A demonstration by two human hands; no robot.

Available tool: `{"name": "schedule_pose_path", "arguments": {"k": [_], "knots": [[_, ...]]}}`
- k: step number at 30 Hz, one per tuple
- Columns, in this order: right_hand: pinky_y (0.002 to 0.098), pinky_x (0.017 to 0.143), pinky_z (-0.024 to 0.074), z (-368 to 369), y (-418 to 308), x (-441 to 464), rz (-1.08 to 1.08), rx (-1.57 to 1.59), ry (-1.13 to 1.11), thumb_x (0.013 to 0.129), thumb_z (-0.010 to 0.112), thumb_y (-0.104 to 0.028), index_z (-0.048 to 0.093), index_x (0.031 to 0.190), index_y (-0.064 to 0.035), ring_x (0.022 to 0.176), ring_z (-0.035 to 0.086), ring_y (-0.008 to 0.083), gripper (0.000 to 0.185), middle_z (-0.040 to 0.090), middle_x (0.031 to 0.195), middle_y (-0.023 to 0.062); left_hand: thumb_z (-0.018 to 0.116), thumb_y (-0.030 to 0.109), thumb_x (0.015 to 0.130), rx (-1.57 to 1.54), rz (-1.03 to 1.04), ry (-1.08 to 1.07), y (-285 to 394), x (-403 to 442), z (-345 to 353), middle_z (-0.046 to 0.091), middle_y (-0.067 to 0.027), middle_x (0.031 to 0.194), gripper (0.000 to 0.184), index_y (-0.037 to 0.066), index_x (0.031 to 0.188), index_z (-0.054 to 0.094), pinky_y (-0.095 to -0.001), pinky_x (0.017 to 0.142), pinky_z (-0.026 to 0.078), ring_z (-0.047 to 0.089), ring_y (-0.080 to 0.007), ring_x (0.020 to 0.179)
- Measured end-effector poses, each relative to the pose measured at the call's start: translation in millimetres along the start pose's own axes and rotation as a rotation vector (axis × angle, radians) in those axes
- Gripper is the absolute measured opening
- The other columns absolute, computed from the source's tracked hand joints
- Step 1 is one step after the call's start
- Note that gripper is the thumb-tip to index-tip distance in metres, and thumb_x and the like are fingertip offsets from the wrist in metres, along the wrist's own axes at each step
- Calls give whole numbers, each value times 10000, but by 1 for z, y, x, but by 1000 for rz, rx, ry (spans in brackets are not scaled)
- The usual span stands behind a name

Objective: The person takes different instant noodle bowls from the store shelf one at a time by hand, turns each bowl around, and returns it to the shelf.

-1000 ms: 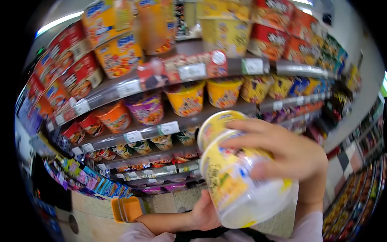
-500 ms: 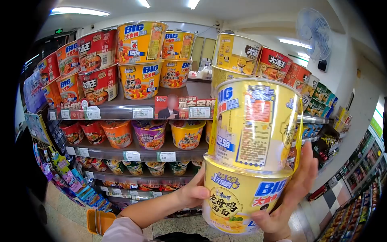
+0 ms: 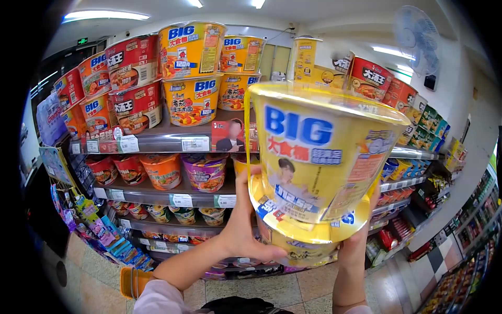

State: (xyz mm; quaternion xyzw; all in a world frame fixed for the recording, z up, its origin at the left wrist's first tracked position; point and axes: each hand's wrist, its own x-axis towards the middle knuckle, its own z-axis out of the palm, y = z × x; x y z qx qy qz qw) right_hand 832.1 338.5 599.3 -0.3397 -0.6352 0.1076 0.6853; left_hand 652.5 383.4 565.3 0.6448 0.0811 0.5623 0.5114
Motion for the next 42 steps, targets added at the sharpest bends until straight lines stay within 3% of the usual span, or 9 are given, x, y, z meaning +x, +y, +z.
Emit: {"name": "schedule_pose_path", "arguments": {"k": [5,6,7,8,10,15,16,27,42], "knots": [[360,1012,259,6,15,24,124,230,-206,665,542,-712,45,1357,28,1216,311,218,1129,289,1319,126,836,313,475,282,350,-28,36,44,-23,218,-165,1332,1215,42,1357,46,-371,1029,226,268,-269,1247],[385,992,337,-6,40,35,171,329,-202,707,542,-666,175,1370,-75,1203,393,216,961,373,1310,75,829,317,482,334,390,-43,47,56,-28,203,-163,1352,1226,53,1368,24,-381,1030,235,271,-272,1252],[341,983,289,13,10,62,97,211,-257,727,541,-649,148,1335,30,1180,352,207,992,333,1288,118,818,318,500,350,381,-28,59,68,-31,185,-154,1384,1251,78,1389,-29,-400,1032,252,274,-274,1263],[369,975,352,4,36,79,100,301,-258,832,410,-594,220,1355,-66,1183,421,210,767,400,1293,79,809,297,513,487,448,-23,67,83,-41,236,-159,1359,1212,78,1389,2,-393,1021,272,307,-271,1244],[273,809,404,30,14,129,-119,144,-299,901,426,-343,180,1349,-42,1008,440,162,593,398,1215,100,787,258,544,571,527,5,83,115,-56,324,-165,1312,1130,81,1387,56,-376,1001,306,366,-264,1207],[352,833,435,57,0,181,29,137,-391,840,426,-586,82,1396,-86,1069,468,208,823,450,1194,144,740,144,647,539,491,11,103,161,-77,373,-157,1285,970,53,1373,102,-328,973,345,430,-241,1154],[389,905,409,63,2,185,49,157,-390,899,395,-477,91,1409,-132,1119,455,211,687,407,1267,122,740,144,647,543,498,10,102,168,-84,373,-157,1285,970,53,1373,102,-328,973,345,430,-241,1154],[340,1023,262,78,59,196,-35,311,-561,872,544,-221,-35,1404,-73,1286,243,252,800,94,1449,156,759,-20,586,576,367,75,48,173,-124,266,-126,1373,1085,105,1391,42,-331,1019,284,295,-227,1260],[308,904,376,95,96,174,-46,213,-435,883,503,-170,196,1365,-13,1070,480,198,593,464,1226,163,684,41,716,717,321,158,32,150,-122,254,-179,1389,991,74,1397,-35,-336,1013,296,334,-245,1248]]}}
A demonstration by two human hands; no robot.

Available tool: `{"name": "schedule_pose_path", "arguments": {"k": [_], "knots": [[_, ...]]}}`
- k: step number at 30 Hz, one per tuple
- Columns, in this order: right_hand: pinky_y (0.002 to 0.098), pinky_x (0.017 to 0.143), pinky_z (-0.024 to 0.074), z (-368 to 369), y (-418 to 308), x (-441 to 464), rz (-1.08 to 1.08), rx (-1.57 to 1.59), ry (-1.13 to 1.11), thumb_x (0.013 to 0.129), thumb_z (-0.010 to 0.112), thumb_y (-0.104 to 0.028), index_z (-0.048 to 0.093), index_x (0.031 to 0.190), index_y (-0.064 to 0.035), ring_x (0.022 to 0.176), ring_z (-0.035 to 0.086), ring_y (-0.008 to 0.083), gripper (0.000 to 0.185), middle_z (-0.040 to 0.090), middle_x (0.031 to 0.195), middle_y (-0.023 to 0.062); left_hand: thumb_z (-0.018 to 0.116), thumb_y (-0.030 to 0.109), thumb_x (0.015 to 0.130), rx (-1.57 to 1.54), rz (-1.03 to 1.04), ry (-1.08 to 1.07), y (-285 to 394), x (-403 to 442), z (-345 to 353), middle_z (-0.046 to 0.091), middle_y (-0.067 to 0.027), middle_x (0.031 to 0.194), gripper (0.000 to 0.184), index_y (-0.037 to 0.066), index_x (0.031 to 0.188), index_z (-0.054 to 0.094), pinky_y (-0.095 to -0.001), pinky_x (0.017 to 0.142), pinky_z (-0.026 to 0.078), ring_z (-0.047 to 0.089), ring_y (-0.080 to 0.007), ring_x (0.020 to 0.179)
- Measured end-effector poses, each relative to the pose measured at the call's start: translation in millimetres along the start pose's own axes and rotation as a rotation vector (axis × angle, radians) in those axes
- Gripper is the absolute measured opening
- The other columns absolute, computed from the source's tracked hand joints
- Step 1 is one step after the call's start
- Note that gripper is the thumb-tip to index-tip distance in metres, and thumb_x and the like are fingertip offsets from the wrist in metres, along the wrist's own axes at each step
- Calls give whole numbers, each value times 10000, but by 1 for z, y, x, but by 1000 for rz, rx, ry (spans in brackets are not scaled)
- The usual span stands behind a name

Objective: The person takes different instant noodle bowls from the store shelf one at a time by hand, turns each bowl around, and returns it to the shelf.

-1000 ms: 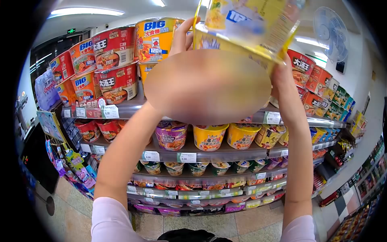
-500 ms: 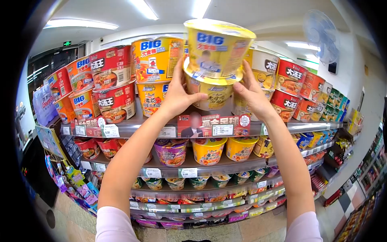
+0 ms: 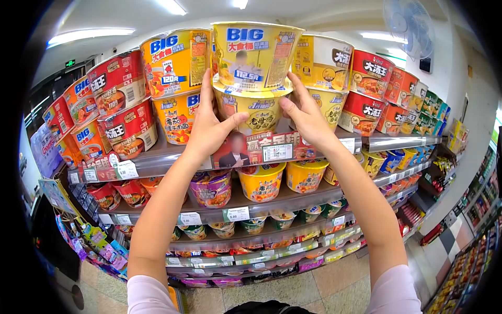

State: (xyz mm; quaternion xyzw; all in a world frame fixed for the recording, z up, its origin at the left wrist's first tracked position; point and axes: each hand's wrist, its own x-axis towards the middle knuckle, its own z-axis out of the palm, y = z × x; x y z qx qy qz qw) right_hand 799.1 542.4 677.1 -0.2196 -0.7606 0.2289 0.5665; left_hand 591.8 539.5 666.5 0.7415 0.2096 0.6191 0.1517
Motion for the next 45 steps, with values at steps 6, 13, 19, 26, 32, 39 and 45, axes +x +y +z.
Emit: {"name": "schedule_pose_path", "arguments": {"k": [6,13,19,26,32,39,45], "knots": [[301,795,447,8,7,-3,24,-126,138,866,538,-217,285,1333,-35,931,574,220,561,534,1112,196,703,160,720,276,66,178,-3,-6,13,324,-238,1320,885,30,1367,114,-359,941,394,432,-299,1173],[333,754,470,11,1,-8,32,-278,118,827,571,-238,277,1335,-45,894,596,255,618,579,1036,197,701,357,709,627,144,304,-4,-9,14,404,-229,1168,809,29,1298,253,-425,834,421,479,-364,1036],[382,704,468,-48,-56,20,-168,-1043,633,757,616,-307,476,1169,-84,843,593,252,488,597,1030,125,663,331,753,678,146,295,-4,-10,12,414,-207,1161,732,43,1294,263,-402,793,449,526,-335,968],[353,764,488,-97,-40,62,124,-409,535,665,732,-373,481,1138,-69,947,571,201,616,534,1113,138,625,280,797,689,169,291,-8,-11,12,412,-197,1193,663,47,1303,264,-378,779,464,569,-302,938],[294,717,512,-114,-38,70,29,-456,532,599,781,-416,479,1106,0,869,604,195,722,578,980,142,628,381,767,615,129,294,-6,-11,13,407,-227,1173,696,56,1281,290,-428,850,407,469,-375,1047],[277,616,526,-106,-60,40,-199,-336,610,619,795,-357,525,981,3,727,617,147,577,601,867,122,614,348,790,646,156,302,-8,-11,13,424,-212,1174,667,49,1288,286,-405,820,434,519,-339,991],[223,671,471,-110,-78,23,-257,-212,671,658,792,-209,538,945,-16,785,581,110,429,612,904,71,607,321,807,745,147,311,-5,-12,16,441,-196,1174,645,39,1292,290,-373,787,460,568,-294,937]]}}
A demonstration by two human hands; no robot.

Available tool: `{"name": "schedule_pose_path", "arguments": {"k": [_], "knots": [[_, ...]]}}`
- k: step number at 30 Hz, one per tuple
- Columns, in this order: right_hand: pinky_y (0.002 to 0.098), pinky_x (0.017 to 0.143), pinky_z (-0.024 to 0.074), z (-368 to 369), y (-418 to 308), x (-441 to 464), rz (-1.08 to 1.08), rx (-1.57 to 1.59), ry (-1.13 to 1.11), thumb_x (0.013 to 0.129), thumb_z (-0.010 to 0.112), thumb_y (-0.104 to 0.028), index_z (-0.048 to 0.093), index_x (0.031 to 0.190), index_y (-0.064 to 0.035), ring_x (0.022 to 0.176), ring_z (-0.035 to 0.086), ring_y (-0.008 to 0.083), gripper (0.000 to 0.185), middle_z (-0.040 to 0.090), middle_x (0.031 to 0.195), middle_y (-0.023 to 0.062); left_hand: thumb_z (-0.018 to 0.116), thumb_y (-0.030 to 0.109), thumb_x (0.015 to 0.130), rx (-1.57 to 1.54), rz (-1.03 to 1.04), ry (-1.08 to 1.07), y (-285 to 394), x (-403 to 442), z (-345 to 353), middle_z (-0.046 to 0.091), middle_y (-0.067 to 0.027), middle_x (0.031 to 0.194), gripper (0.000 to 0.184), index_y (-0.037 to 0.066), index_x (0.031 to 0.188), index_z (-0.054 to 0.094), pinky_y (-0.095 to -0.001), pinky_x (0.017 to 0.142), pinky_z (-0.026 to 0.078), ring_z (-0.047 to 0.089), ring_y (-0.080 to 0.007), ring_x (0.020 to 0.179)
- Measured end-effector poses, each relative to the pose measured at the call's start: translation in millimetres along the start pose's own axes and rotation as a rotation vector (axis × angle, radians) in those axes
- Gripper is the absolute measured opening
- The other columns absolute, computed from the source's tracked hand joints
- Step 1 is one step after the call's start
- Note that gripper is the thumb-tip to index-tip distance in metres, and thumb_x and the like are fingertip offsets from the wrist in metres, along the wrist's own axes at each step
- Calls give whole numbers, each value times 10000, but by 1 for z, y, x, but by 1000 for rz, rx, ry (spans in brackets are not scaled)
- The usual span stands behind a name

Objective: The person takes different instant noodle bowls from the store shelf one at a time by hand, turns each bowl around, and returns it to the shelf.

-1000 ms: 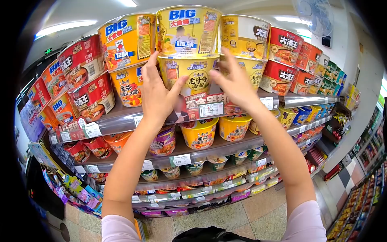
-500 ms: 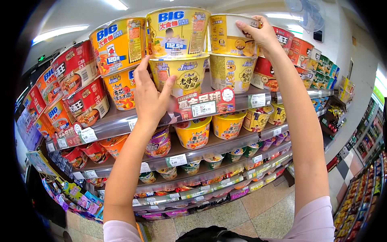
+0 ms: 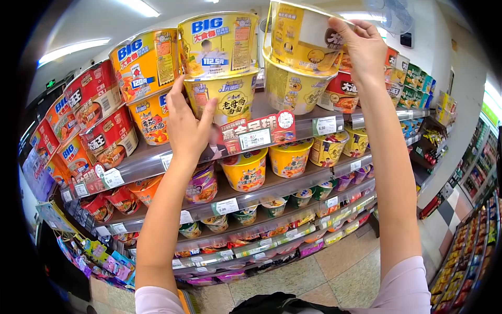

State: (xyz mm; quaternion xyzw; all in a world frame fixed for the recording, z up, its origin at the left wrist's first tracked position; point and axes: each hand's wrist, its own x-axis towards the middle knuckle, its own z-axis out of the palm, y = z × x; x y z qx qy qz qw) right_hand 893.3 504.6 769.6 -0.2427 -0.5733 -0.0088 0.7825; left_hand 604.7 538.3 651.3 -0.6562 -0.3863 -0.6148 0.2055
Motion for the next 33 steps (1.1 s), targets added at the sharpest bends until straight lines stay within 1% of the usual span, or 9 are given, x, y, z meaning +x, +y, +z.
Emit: {"name": "schedule_pose_path", "arguments": {"k": [11,13,15,16,20,23,28,30,33], "knots": [[311,737,505,-90,-82,-6,-33,192,69,770,684,-291,536,1013,-48,860,588,162,374,598,939,52,622,279,790,-89,-94,-32,10,-1,-6,434,-183,1192,641,26,1281,298,-373,840,427,529,-288,994],[288,701,505,-100,-105,-29,-73,207,48,756,699,-310,531,1003,-31,830,593,139,409,597,907,49,638,247,765,103,162,141,18,-10,-12,409,-190,1211,659,0,1270,294,-377,923,362,438,-300,1104],[355,867,457,-116,-115,-48,12,185,-4,841,561,-377,487,1176,-80,1047,523,206,454,517,1181,76,703,263,684,-277,167,97,36,-29,-17,361,-181,1252,792,4,1285,257,-396,988,287,359,-304,1176],[355,867,457,-121,-118,-61,5,177,1,841,561,-377,487,1176,-80,1047,523,206,454,517,1181,76,754,305,635,-522,176,65,47,-41,-17,357,-181,1248,890,17,1299,236,-406,982,290,369,-310,1168],[321,888,415,-139,-112,-127,251,470,-24,843,531,-426,474,1123,-48,1001,534,174,473,538,1106,46,798,563,473,-1414,-148,-566,98,-101,-29,243,-159,1359,1296,26,1367,30,-403,1039,173,246,-286,1272],[314,882,429,-140,-106,-171,434,383,-61,788,572,-466,430,1078,-56,1016,537,180,522,539,1118,96,831,524,433,-1647,-648,-922,113,-151,-53,222,-119,1382,1352,28,1380,3,-364,1047,158,218,-239,1287],[222,765,460,-126,-89,-223,699,333,-119,739,680,-396,461,1033,-82,936,547,97,483,570,1018,45,849,460,444,-1728,-1007,-1087,114,-229,-72,265,-93,1378,1283,5,1371,87,-330,1036,211,275,-191,1261],[172,686,404,-120,-87,-236,676,231,-191,843,578,-374,454,1101,-79,849,507,52,411,544,996,10,850,445,453,-1733,-1116,-1116,112,-258,-74,295,-94,1366,1250,-3,1365,121,-330,1029,234,300,-190,1249],[259,901,345,-109,-89,-245,624,-201,-364,871,377,-556,342,1279,-13,1078,445,129,681,472,1183,77,775,555,523,-1822,-1380,-1080,116,-294,-84,357,-114,1323,1161,-12,1347,185,-334,1006,278,342,-199,1222]]}}
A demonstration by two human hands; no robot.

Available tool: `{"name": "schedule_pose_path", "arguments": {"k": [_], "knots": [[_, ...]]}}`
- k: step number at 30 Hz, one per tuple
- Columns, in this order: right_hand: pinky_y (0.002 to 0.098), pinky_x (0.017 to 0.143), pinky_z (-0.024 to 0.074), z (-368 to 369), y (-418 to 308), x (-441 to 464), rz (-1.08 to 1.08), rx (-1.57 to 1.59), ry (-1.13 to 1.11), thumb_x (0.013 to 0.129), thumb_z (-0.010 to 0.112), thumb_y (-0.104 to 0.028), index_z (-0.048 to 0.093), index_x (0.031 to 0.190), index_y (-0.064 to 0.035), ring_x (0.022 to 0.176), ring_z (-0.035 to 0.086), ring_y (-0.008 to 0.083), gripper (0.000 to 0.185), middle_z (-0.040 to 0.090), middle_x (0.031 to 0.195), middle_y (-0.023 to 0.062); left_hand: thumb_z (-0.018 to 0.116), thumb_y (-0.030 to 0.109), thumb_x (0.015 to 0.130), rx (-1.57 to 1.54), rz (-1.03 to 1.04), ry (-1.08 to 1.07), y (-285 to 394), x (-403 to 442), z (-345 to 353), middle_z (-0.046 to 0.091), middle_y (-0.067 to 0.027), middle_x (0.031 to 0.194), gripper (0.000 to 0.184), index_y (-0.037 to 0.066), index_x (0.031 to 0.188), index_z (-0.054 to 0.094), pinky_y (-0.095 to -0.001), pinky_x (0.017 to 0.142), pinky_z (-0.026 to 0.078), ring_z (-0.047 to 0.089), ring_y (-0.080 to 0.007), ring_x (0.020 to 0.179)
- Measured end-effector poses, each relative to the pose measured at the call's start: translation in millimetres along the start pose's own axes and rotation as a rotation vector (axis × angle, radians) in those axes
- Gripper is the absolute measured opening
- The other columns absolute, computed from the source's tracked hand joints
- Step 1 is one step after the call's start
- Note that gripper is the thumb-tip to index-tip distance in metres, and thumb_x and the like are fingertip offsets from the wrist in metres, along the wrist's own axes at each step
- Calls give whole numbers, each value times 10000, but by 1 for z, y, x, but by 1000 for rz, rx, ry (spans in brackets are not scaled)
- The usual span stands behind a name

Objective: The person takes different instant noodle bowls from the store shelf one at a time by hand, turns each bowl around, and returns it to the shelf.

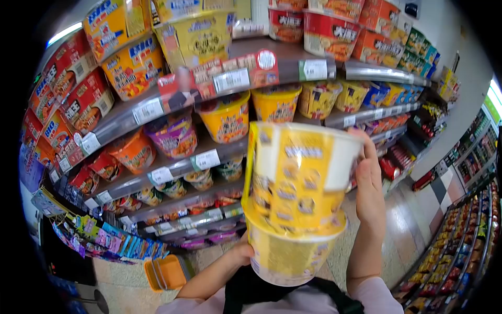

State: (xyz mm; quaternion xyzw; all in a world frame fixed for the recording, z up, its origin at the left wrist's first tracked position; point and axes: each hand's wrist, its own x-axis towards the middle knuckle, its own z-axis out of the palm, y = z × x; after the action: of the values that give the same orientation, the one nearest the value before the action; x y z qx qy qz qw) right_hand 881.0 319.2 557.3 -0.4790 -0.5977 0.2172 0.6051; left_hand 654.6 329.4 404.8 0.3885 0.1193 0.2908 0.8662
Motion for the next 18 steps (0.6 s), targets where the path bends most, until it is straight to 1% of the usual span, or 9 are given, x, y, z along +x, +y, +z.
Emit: {"name": "schedule_pose_path", "arguments": {"k": [1,3,4,7,10,11,13,14,18], "knots": [[271,842,360,9,9,0,-98,72,54,904,406,-457,350,1289,-39,916,451,140,571,492,1096,69,766,563,526,-35,-22,16,-6,-1,-1,359,-115,1322,1158,-12,1346,186,-334,1005,279,343,-199,1220],[311,929,311,7,25,-2,-153,-169,90,907,332,-503,358,1296,-40,1044,416,181,605,443,1189,95,749,578,533,-94,-72,29,-17,0,-3,361,-116,1321,1150,-14,1345,188,-334,1003,282,346,-200,1217],[330,964,279,9,29,-5,-122,-113,97,903,293,-532,381,1280,-29,1120,373,199,634,396,1253,98,741,586,537,-107,-91,34,-21,1,-4,362,-117,1320,1147,-14,1344,189,-333,1002,283,348,-200,1216],[329,1001,249,28,43,-15,-50,403,83,891,332,-540,274,1331,-16,1189,348,218,687,361,1289,136,715,608,547,-123,-137,36,-28,4,-7,365,-119,1317,1138,-16,1343,193,-333,998,287,352,-200,1212],[339,1030,220,39,51,-28,-7,427,127,879,325,-566,172,1369,-31,1255,293,242,742,304,1341,166,689,631,558,-121,-173,39,-32,5,-8,369,-120,1314,1130,-18,1341,197,-333,994,291,357,-200,1207],[339,1030,220,42,49,-30,-9,423,136,879,325,-566,172,1369,-31,1255,293,242,742,304,1341,166,681,638,561,-122,-186,40,-33,5,-10,370,-121,1313,1128,-18,1341,198,-332,993,292,358,-200,1206],[356,1049,194,49,44,-36,58,651,180,872,312,-582,115,1386,-48,1287,252,253,767,234,1391,170,664,654,568,-113,-210,49,-35,3,-11,372,-122,1311,1124,-20,1339,200,-332,991,295,361,-200,1203],[365,1057,183,49,47,-41,85,670,189,869,295,-592,78,1397,-70,1296,238,254,774,186,1414,171,655,661,571,-107,-216,54,-35,2,-12,373,-123,1310,1122,-20,1339,202,-332,990,296,363,-200,1201],[365,1059,178,58,59,-81,254,796,220,873,277,-589,81,1402,-85,1295,238,242,757,183,1424,144,621,691,585,-72,-238,81,-33,-8,-13,378,-126,1306,1116,-23,1337,207,-331,985,301,369,-200,1196]]}}
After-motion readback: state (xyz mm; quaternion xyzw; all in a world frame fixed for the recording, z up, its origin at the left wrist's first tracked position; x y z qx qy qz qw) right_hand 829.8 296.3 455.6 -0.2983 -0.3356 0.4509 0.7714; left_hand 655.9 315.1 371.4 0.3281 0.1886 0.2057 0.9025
